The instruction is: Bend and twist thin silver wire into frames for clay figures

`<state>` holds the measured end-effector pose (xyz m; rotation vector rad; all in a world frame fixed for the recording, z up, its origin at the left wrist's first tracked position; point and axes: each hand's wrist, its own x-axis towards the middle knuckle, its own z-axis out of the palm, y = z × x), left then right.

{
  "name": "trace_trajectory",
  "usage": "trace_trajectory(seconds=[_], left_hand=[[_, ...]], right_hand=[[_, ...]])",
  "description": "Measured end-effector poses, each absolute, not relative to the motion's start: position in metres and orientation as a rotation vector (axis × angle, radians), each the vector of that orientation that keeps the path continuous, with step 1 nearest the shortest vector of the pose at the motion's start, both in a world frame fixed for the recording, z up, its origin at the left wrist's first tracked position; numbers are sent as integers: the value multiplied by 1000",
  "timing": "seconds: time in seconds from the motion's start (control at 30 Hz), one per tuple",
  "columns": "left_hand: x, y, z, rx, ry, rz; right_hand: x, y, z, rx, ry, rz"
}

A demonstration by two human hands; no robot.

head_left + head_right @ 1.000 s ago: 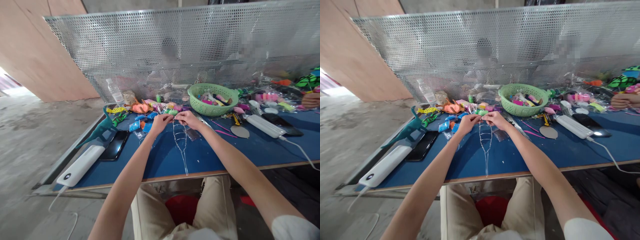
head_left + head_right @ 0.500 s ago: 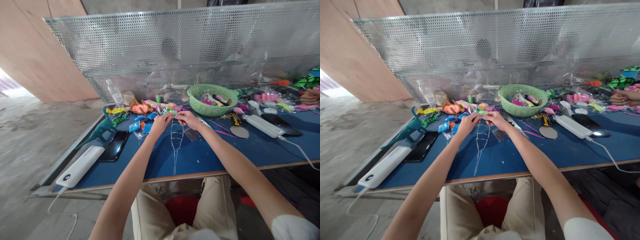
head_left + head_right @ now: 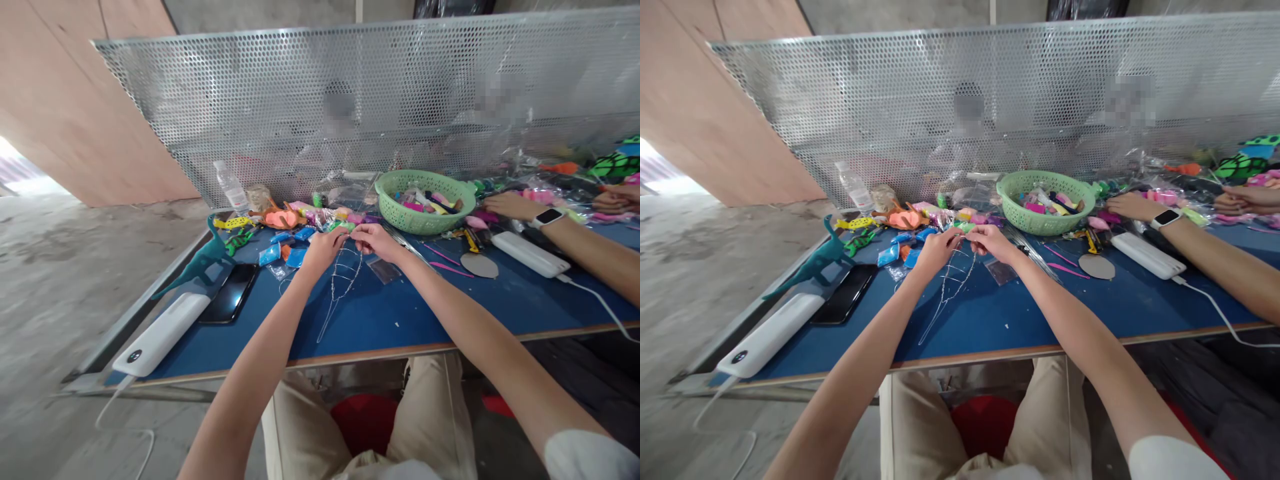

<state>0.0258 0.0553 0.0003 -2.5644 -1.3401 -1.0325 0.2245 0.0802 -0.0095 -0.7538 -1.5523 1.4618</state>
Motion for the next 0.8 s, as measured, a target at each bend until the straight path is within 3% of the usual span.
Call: trace_trajectory(seconds=[0.8], left_hand=[[31,56,4,-2806,-1647,-2026]], right_hand=[[227,80,-7,-784,-1625,1405]])
